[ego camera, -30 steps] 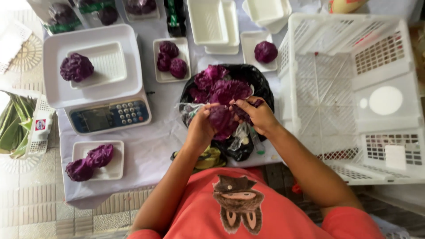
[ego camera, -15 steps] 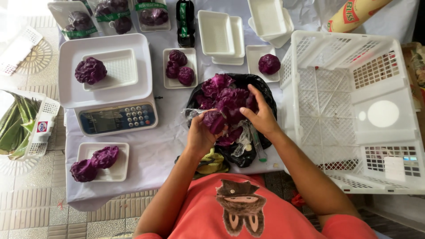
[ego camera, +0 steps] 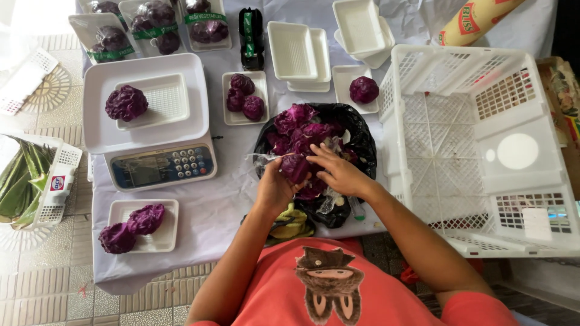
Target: Cleaning and preparing red cabbages by peeling outer leaves and wiping them before placing on trays.
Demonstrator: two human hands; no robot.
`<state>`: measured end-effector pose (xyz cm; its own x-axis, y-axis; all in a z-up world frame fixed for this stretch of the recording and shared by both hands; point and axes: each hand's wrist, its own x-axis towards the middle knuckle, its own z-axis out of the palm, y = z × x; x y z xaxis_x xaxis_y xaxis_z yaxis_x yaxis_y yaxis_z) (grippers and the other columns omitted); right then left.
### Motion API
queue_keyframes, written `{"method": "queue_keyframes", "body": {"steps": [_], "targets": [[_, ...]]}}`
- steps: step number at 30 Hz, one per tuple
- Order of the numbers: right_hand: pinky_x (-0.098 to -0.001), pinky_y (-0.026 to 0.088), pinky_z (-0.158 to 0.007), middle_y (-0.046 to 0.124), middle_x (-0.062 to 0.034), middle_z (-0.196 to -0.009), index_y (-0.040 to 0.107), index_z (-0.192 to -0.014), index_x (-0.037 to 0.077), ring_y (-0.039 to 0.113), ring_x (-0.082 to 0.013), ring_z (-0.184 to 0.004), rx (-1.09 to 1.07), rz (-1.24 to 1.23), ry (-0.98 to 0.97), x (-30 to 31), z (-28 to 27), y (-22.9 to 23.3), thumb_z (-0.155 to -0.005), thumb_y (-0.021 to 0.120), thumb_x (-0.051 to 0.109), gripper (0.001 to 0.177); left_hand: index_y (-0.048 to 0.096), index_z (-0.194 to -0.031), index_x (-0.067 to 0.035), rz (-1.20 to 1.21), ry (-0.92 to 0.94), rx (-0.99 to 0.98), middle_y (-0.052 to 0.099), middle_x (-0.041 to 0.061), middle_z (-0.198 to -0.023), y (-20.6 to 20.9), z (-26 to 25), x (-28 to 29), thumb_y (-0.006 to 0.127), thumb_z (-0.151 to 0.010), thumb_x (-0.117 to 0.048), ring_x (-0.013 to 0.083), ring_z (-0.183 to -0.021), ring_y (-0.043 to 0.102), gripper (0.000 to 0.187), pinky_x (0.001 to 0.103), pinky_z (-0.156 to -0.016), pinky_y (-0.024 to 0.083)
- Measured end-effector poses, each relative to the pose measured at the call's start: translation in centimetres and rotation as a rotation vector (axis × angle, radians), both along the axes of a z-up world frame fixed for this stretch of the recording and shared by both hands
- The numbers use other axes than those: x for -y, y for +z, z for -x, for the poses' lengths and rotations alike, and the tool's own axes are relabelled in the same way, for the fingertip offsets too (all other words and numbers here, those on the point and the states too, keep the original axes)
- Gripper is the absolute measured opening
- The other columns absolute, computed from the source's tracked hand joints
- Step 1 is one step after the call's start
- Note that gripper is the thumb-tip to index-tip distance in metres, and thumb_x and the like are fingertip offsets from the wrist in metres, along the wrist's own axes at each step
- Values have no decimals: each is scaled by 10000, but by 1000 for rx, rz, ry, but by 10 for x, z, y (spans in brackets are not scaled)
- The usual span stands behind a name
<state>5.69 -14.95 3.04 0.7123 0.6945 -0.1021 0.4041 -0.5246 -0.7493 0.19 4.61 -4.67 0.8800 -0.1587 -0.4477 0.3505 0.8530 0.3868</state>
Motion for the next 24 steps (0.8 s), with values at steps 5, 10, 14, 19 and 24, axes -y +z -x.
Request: {"method": "queue_keyframes", "body": {"steps": [5,10,14,19,24], "targets": [[-523,477,-1041,607,-135,-1294,713,-1216,109,574,-382,-1207,287,-216,-161,2,-6,-3,-929,588,22,325,644,-1209,-112,20,51,-27,706,166,-1073,2,-2,-9,594,-936,-433,375,-937,749,424,436,-819,636],[-559,585,-908,481,-88,-602,589,-734,25,552,-201,-611,-486,-1187,1,-21,52,118,-992,445,234,361,669,-1293,-121,119,107,106,717,220,-1169,25,-17,-18,592,-975,-469,439,-1055,719,478,446,-873,638],[-502,497,-639,410,-33,-516,485,-599,101,383,-190,-436,-935,-1601,546,-33,114,215,-1088,470,317,535,566,-1415,-83,265,33,323,657,224,-1290,69,-22,-15,659,-978,-389,439,-1116,687,541,411,-892,644],[-495,283,-601,256,-12,-614,370,-623,177,306,-287,-551,-1010,-1440,1149,-42,98,253,-1282,156,249,696,568,-1388,-31,297,-50,437,680,199,-1256,120,-15,-4,637,-972,-529,400,-1159,672,652,407,-887,611],[-487,315,-622,278,-13,-637,408,-672,163,322,-295,-536,-1062,-1485,1157,-67,95,234,-1206,172,258,592,546,-1429,-54,354,-182,439,633,265,-1346,126,-11,5,538,-960,-643,259,-996,678,754,330,-746,538]]}}
